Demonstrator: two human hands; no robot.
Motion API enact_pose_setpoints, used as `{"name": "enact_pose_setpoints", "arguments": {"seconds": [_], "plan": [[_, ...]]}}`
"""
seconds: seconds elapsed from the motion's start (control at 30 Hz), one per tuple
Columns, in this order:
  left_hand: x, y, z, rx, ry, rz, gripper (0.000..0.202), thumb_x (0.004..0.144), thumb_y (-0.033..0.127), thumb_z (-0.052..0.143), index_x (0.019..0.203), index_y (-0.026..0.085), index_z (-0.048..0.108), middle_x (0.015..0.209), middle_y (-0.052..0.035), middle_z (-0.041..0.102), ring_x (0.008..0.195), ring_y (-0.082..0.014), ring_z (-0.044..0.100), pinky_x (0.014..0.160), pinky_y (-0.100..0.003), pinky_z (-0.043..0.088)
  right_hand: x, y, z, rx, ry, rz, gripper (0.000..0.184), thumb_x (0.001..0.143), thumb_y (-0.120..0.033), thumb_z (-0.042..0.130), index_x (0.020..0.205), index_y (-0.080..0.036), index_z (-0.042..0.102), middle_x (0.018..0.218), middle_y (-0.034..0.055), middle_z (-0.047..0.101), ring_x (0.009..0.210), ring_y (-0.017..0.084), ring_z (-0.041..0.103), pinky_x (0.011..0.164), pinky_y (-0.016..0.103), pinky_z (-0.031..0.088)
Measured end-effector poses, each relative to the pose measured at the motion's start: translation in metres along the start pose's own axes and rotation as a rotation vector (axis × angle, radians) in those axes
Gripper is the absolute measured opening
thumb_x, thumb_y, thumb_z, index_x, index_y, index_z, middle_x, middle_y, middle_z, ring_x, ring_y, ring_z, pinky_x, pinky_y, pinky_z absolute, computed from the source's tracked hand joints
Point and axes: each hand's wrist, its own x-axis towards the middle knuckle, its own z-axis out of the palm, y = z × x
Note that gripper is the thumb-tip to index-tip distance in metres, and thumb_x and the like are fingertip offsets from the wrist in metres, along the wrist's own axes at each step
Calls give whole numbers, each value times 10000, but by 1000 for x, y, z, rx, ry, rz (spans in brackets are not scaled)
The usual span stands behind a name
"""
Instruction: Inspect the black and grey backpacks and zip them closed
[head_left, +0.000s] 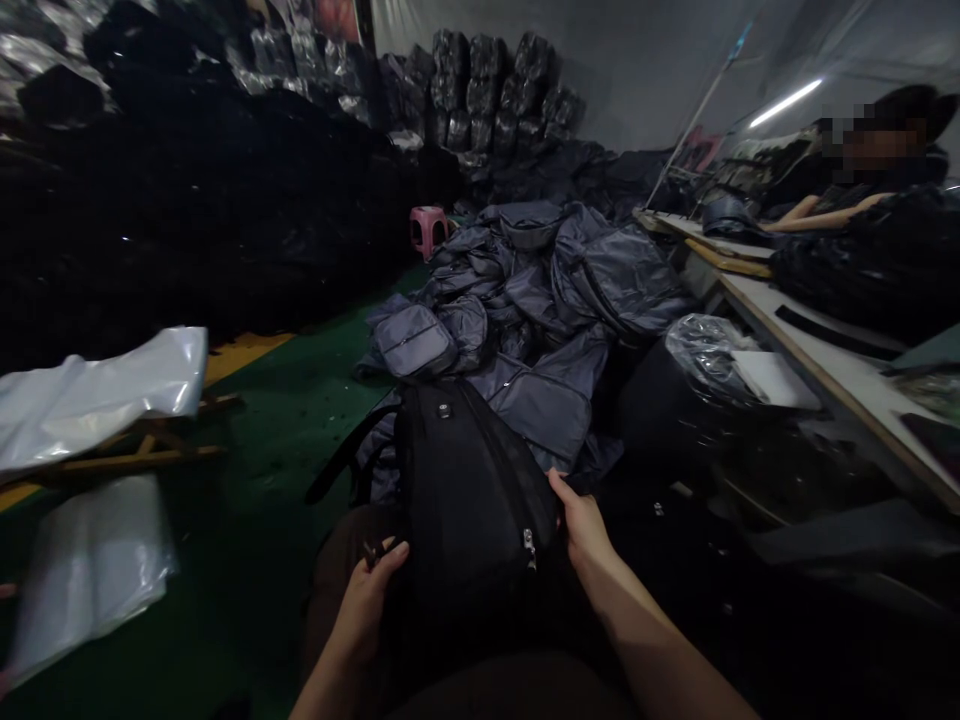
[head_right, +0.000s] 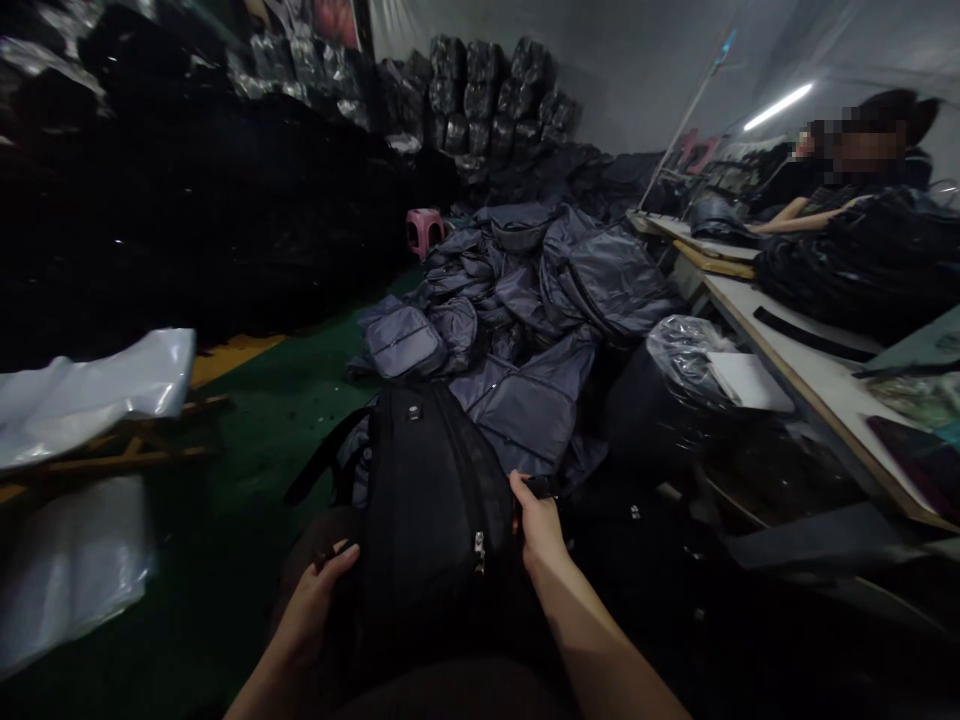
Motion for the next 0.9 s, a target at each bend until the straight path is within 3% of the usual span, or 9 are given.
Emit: {"name": "enact_pose_setpoints", "arguments": {"seconds": [0.1,0.33,0.7,0.8,0.9], "plan": [[-4,-4,-1,-34,21,-1,338,666,288,709,973,161,650,907,-46,722,915,-222,658,782,-266,513,3,3,-3,-27,22,5,352,576,-473,778,680,-163,646,374,-55,479,321,90,396,329,211,247],[-8,1,3,-54,69,12,350,613,236,734,938,132,658,804,-67,720,851,-261,672,768,-333,530,7,6,-2,-23,9,17,365,553,-483,781,658,-160,646,386,-56,491,322,85,393,331,218,250],[-8,3,6,-44,23,-4,327,673,260,703,977,152,651,869,-66,722,852,-230,673,769,-298,524,7,9,-2,21,-47,47,433,606,-476,758,885,-153,686,661,25,688,544,184,614,500,284,463],[-6,1,7,-59,4,-9,333,685,274,698,994,163,643,895,-57,720,856,-217,672,740,-271,522,-3,5,0,58,-165,157,448,667,-528,695,920,-158,689,777,66,711,668,218,656,553,303,492],[0,2,6,-71,-8,3,322,690,278,693,990,173,645,902,-49,721,843,-208,673,725,-264,521,-21,5,6,84,-414,380,534,732,-637,560,936,-162,691,792,89,709,740,237,665,594,325,505]]}}
